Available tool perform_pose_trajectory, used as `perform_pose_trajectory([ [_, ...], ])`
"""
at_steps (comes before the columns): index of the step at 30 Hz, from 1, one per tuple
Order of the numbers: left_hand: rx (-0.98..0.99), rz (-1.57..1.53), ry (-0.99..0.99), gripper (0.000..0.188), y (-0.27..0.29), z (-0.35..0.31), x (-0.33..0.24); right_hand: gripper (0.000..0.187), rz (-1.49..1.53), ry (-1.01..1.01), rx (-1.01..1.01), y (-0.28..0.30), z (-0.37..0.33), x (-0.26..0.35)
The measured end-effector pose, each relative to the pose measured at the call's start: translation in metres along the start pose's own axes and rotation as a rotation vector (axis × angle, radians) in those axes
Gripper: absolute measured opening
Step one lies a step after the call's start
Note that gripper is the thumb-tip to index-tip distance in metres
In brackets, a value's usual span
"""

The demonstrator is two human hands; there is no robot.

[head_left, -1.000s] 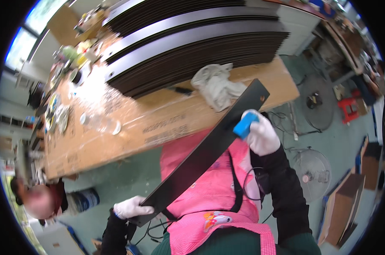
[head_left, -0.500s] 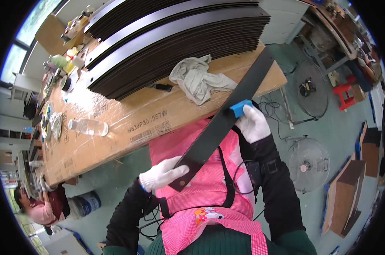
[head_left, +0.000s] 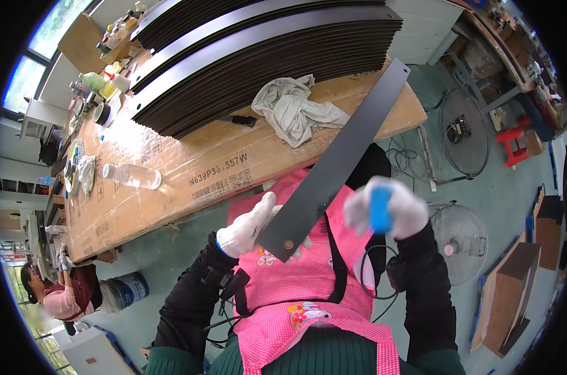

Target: The recorder cleans and polishes dark rectangular manufacturing parts using a cloth and a sanding block at a workbench.

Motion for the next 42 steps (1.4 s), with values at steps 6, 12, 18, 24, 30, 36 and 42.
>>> perform_pose_trajectory([
  [6,0.143,-0.124,-0.034,0.108,0.007,-0.001,0.03,0.04,0.431,0.67,-0.282,0.047,0.065,0.01],
  [12,-0.179,-0.368,-0.169,0.109,0.007,-0.001,0.013,0.04,0.462,-0.083,0.0,-0.08,0.061,-0.085],
  [18,-0.138,-0.06,-0.04,0.131,0.017,-0.006,-0.018,0.045,0.183,-0.047,0.126,-0.025,0.037,-0.018],
  [24,-0.012,-0.009,-0.125,0.136,0.009,0.004,-0.02,0.041,0.457,0.713,-0.347,0.034,0.084,0.02],
  [30,-0.211,-0.194,-0.141,0.121,0.029,-0.001,-0.013,0.069,0.221,0.184,-0.074,-0.079,0.112,-0.054],
  [36,-0.301,-0.234,-0.147,0.095,0.047,-0.013,0.006,0.076,0.094,-0.274,0.165,-0.074,0.068,-0.079],
  [42,0.038,-0.132,-0.084,0.075,0.041,-0.041,0.021,0.04,0.004,-0.118,-0.13,-0.033,0.026,-0.055],
])
Point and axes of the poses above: each hand's wrist, its own z-axis towards the middle knuckle, its own y-axis out of the back of the hand, x = y × z, the point moved 3 cm from there along z, towards the middle knuckle, and after that the axes turned 15 degrees about x, right-handed, at the moved point
